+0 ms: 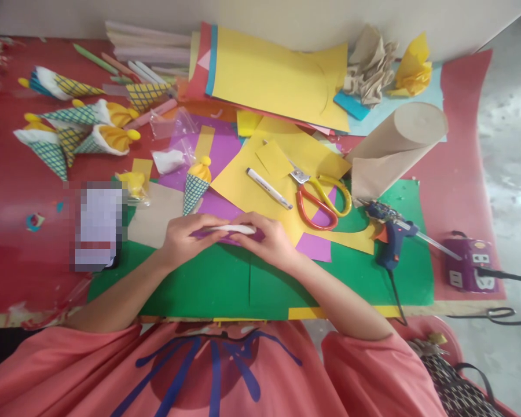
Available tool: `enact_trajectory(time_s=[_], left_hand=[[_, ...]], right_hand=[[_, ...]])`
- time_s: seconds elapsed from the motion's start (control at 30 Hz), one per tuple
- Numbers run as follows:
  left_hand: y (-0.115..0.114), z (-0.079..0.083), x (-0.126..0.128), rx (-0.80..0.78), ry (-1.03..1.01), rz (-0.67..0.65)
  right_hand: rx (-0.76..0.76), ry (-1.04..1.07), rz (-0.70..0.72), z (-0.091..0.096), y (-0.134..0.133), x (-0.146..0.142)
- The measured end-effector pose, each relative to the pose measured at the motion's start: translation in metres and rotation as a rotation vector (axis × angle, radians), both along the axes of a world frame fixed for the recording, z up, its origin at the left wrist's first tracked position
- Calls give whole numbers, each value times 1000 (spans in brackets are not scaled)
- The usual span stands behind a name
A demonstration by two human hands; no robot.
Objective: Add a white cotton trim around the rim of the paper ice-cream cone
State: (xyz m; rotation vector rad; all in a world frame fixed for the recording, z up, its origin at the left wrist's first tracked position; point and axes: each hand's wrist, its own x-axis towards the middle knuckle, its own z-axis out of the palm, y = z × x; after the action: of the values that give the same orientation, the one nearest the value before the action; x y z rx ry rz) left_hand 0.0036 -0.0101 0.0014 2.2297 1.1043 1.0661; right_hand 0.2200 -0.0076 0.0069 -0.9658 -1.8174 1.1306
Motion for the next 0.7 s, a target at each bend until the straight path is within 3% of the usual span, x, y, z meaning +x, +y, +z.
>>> enact_trajectory(time_s=[0.17,0.37,0.57,0.7], left_hand=[[1,-1,-3,9,-21,46],[-1,3,-2,-157,40,5],[-1,1,2,24,54,3],[0,0,1,54,35,22]], right_hand=[[-18,-20,-54,-3,0,0],[-46,-28,-87,-4,0,1],[-71,-21,-64,-2,-1,1],[-42,-2,-30,-4,-1,3]])
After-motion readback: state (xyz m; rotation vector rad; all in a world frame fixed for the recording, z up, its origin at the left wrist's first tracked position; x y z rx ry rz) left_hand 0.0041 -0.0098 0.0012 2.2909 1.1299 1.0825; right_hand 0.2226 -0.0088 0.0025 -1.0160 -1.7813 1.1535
